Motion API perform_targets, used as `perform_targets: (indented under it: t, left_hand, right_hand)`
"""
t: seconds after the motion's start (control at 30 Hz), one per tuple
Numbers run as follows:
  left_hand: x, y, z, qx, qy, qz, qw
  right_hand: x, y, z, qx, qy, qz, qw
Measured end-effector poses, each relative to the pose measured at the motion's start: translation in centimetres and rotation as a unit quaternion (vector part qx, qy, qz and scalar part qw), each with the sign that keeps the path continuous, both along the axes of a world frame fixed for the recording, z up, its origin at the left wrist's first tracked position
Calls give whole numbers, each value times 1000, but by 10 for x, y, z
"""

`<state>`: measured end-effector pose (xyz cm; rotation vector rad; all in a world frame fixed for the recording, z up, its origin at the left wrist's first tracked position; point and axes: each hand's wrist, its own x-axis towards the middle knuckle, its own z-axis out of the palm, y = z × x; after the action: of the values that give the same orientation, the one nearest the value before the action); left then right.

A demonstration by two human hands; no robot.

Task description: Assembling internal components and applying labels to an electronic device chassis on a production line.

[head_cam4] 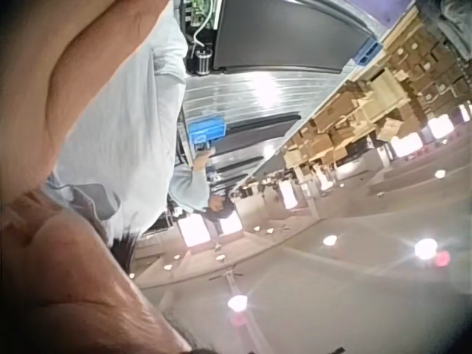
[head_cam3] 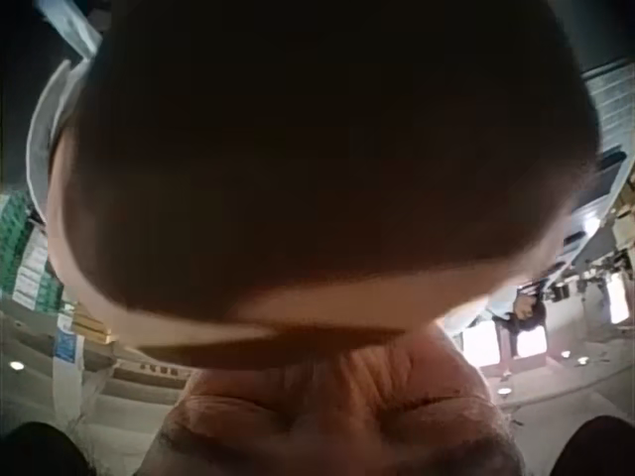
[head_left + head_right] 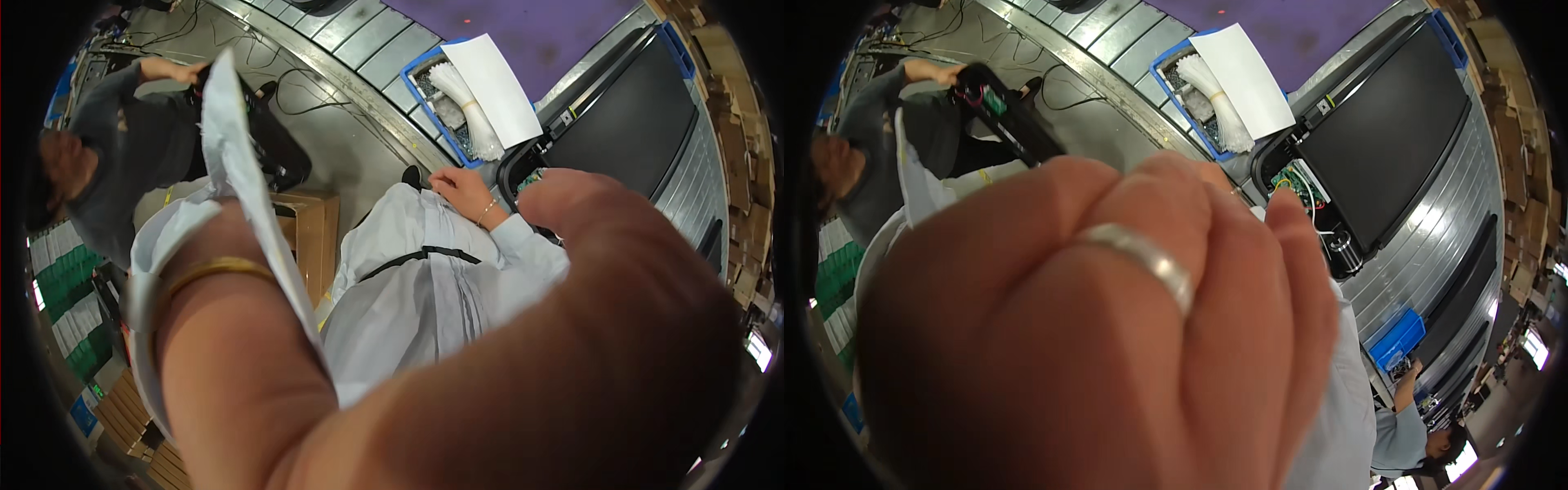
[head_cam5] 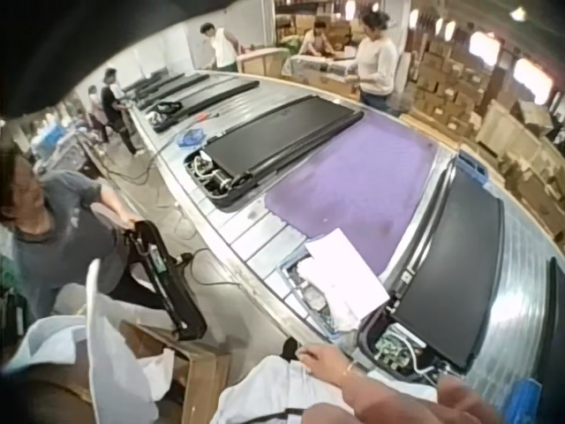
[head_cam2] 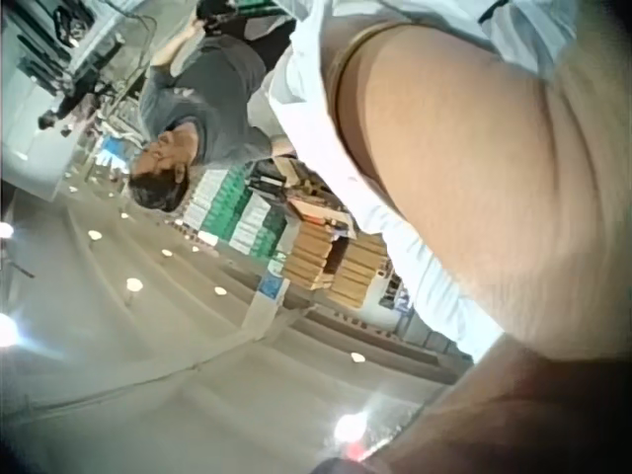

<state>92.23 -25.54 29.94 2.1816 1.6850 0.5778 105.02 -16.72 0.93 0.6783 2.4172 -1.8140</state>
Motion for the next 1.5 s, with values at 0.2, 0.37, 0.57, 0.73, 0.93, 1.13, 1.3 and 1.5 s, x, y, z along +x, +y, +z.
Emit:
perform_targets:
  t: [0.2,0.37,0.57,0.73,0.93,1.13,1.3,1.5]
  left_hand:
    - [51,-22,41,-37,10,73,997]
    - [84,-28,68,-68,11,105,992]
    - [114,-46,85,-83,-2,152,985]
    - [115,-62,88,-100,-13,195,976]
    - [51,-80,40,246,236,91,936]
    - [-60,-80,-237,-229,-86,385,890]
    - [-47,-17,-311,-267,-404,382,787]
    - [-44,54,-310,-69,-169,282,942]
  right_hand:
    - [13,-9,-14,32,67,26,997]
    - [38,-10,-20,9,54,16,998]
    - [70,-15,-35,10,33,-11,999]
    - [85,-13,-35,-20,17,-25,999]
    - [79,21,-21,-78,57,-51,994]
    - [40,121,-33,71,63,-200,975]
    - [8,213,-95,452,-12,-286,845]
    - [-2,228,-118,111,-107,-174,973]
